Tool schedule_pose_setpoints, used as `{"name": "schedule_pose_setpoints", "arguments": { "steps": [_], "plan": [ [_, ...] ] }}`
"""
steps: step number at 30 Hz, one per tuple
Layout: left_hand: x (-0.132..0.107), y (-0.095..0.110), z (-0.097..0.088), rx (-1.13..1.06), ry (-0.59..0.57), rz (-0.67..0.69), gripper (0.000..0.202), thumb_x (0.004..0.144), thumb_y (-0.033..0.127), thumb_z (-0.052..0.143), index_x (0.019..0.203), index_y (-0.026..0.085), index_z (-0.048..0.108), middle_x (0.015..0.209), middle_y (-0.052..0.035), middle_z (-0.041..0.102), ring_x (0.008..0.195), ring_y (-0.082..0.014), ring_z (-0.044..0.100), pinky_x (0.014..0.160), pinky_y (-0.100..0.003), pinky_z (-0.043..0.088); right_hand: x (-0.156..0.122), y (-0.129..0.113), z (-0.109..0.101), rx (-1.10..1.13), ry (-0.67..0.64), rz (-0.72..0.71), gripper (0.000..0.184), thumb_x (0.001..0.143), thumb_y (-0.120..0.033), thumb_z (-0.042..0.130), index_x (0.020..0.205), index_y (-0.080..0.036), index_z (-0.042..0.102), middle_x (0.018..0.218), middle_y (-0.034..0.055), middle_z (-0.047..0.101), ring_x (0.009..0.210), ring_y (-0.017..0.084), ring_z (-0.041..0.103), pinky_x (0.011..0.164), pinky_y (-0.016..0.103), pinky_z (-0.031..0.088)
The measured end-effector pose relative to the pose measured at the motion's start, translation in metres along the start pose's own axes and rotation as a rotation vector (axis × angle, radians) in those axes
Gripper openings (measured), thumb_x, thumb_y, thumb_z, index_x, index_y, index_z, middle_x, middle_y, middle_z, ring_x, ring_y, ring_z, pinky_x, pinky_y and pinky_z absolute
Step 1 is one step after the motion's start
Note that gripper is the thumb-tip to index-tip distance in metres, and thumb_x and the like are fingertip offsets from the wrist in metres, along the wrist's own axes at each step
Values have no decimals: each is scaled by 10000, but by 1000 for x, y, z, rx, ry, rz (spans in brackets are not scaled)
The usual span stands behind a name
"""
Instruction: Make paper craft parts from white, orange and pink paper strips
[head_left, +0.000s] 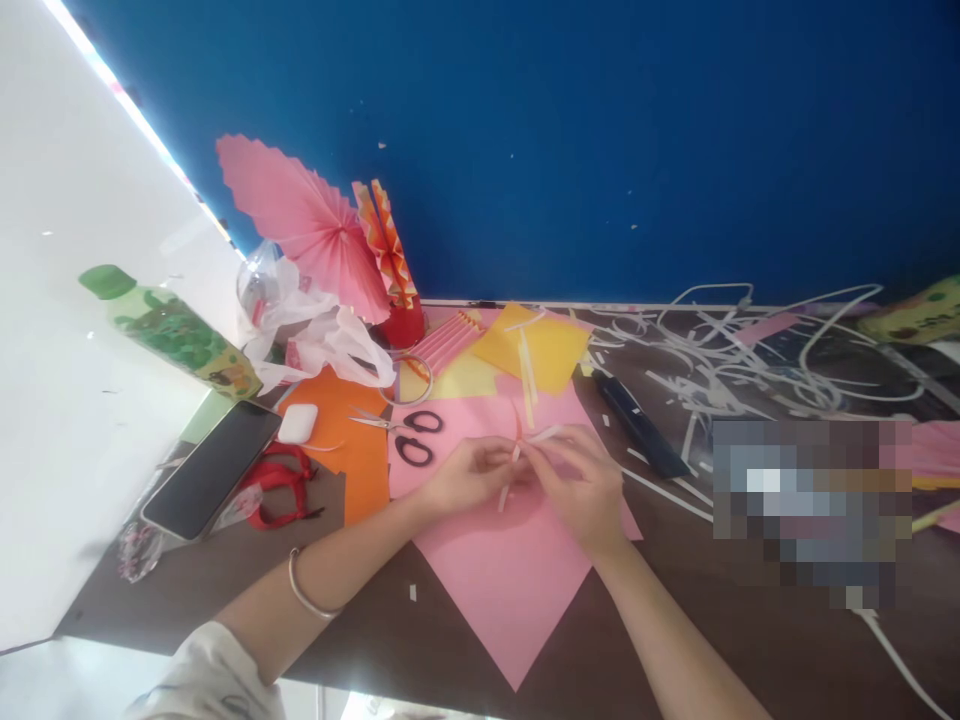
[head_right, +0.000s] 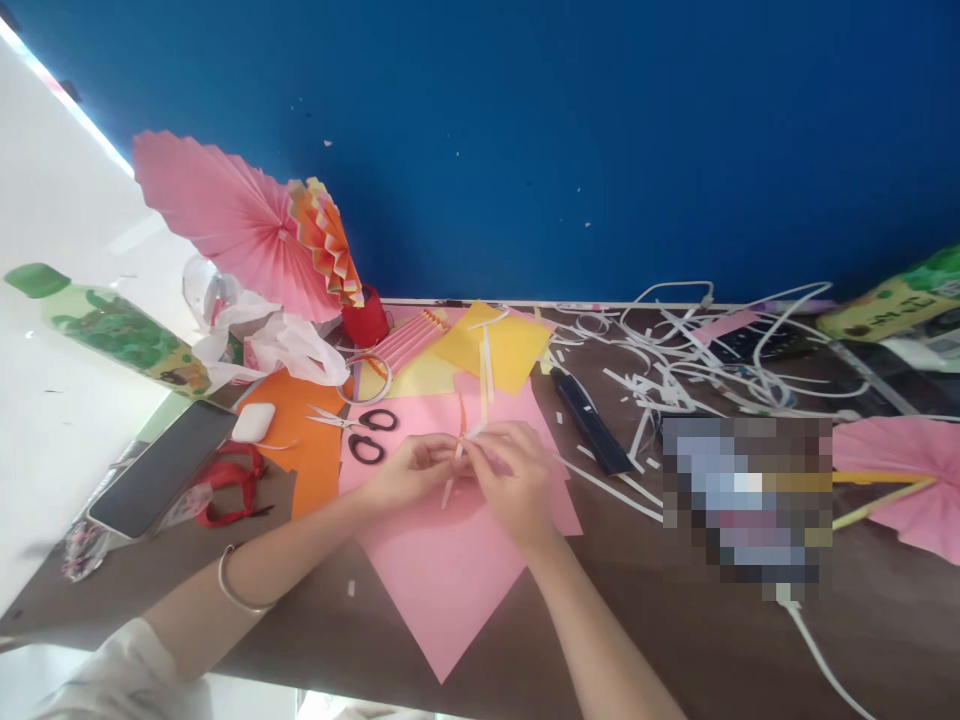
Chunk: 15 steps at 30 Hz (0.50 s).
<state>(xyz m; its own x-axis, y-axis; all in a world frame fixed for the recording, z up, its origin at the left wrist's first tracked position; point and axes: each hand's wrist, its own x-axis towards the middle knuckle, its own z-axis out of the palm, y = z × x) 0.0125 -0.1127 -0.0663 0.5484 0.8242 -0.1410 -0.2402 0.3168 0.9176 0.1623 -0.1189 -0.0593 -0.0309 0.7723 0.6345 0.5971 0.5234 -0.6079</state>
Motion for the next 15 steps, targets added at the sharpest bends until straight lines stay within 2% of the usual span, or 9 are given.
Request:
{"name": "schedule_pose_setpoints", "arguments": {
  "steps": [4,12,15],
  "plan": [
    [1,-7,-2,-106,-13,21,424,730,459,638,979,117,623,949,-100,664,876,-215,645,853,-361,476,0,1,0,-1,-7,8,84,766,-199,613,687,-226,626,709,27,615,706,182,581,655,355,486],
    [-1,-1,0,-51,-75,31,441,756,486,594,988,111,618,963,-111,660,918,-235,636,869,-369,476,-1,1,0,14,-32,53,79,765,-191,616,693,-222,613,722,17,604,719,176,583,667,341,484],
    [-2,3,2,-66,-83,28,509,722,525,605,1033,122,592,900,-105,674,871,-241,653,826,-375,498,0,1,-1,12,-47,52,80,773,-194,608,698,-222,610,729,19,602,725,176,583,673,342,485]
  ]
}}
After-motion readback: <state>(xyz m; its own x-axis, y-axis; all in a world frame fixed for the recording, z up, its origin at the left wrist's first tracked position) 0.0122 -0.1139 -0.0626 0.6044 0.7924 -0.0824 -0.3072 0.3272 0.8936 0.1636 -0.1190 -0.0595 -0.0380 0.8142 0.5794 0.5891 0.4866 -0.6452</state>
